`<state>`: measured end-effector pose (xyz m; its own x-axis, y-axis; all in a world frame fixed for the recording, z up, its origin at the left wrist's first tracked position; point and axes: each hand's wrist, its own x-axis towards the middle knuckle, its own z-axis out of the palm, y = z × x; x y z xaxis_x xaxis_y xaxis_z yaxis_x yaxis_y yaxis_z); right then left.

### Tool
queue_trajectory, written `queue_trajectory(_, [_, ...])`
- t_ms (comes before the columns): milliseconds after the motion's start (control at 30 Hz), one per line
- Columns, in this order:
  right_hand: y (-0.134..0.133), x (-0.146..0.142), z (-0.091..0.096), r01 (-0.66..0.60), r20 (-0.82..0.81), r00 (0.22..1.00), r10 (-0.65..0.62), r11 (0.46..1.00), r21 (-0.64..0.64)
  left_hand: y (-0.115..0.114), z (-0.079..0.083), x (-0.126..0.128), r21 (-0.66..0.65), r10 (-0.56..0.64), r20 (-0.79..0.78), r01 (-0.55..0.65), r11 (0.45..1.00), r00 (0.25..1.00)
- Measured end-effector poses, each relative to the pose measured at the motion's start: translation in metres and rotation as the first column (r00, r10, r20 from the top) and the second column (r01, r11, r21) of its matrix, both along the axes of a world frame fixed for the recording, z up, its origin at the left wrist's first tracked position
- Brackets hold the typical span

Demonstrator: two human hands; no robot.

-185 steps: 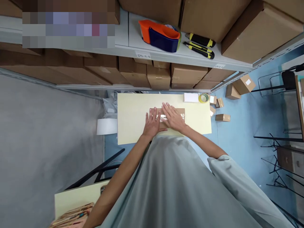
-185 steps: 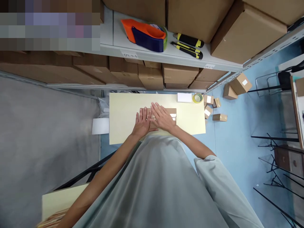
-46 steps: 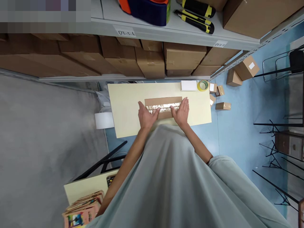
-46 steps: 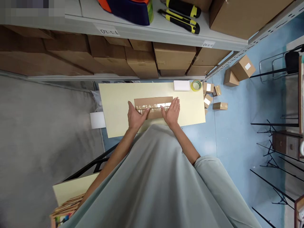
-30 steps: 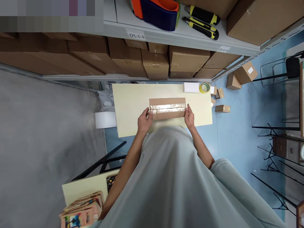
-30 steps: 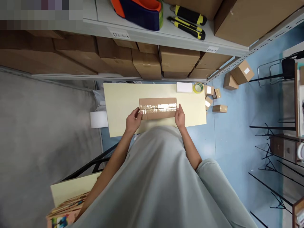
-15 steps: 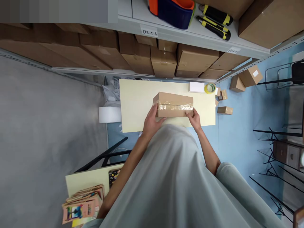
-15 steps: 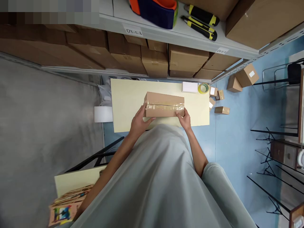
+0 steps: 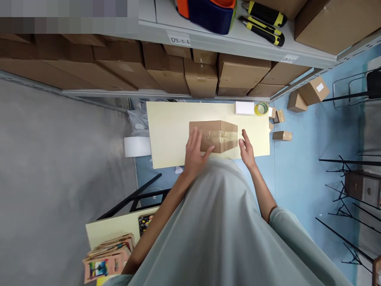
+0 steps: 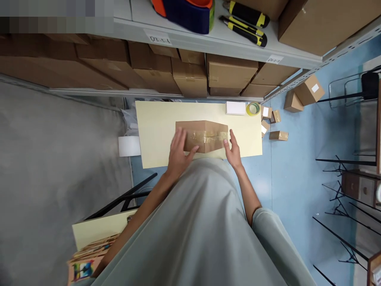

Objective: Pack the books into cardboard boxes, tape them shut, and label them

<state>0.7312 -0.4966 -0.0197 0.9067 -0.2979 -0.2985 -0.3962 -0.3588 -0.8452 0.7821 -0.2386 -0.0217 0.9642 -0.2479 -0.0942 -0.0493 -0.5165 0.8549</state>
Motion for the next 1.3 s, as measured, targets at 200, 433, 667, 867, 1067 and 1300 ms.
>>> queue_trajectory(200, [0.042, 0.011, 0.015, -0.165, -0.023, 0.986, 0.167, 0.985, 0.053, 0.000, -0.018, 0.014, 0.050, 0.187, -0.211, -0.180, 0.982, 0.959])
queue_trajectory(433, [0.043, 0.015, 0.006, -0.078, -0.104, 0.992, 0.075, 0.997, -0.021, 0.004, -0.023, 0.018, 0.005, 0.219, -0.066, -0.219, 0.976, 0.973])
queue_trajectory(667, [0.015, 0.009, 0.008, 0.034, -0.073, 0.997, -0.031, 0.998, 0.051, -0.011, -0.016, -0.001, -0.159, 0.037, -0.259, -0.080, 0.984, 0.965])
queue_trajectory(867, [0.010, 0.016, 0.019, 0.034, 0.011, 0.999, -0.036, 0.987, 0.159, -0.012, 0.010, -0.005, -0.047, 0.015, -0.150, -0.022, 0.999, 0.989])
queue_trajectory(1067, [0.024, 0.026, 0.006, 0.152, -0.149, 0.979, -0.139, 0.985, 0.080, -0.006, 0.004, -0.005, 0.080, -0.106, -0.074, 0.112, 0.990, 0.992])
queue_trajectory(1300, [0.034, 0.046, 0.005, 0.128, -0.313, 0.931, -0.186, 0.972, -0.197, -0.005, -0.002, -0.005, 0.122, -0.132, -0.080, 0.141, 0.982, 0.988])
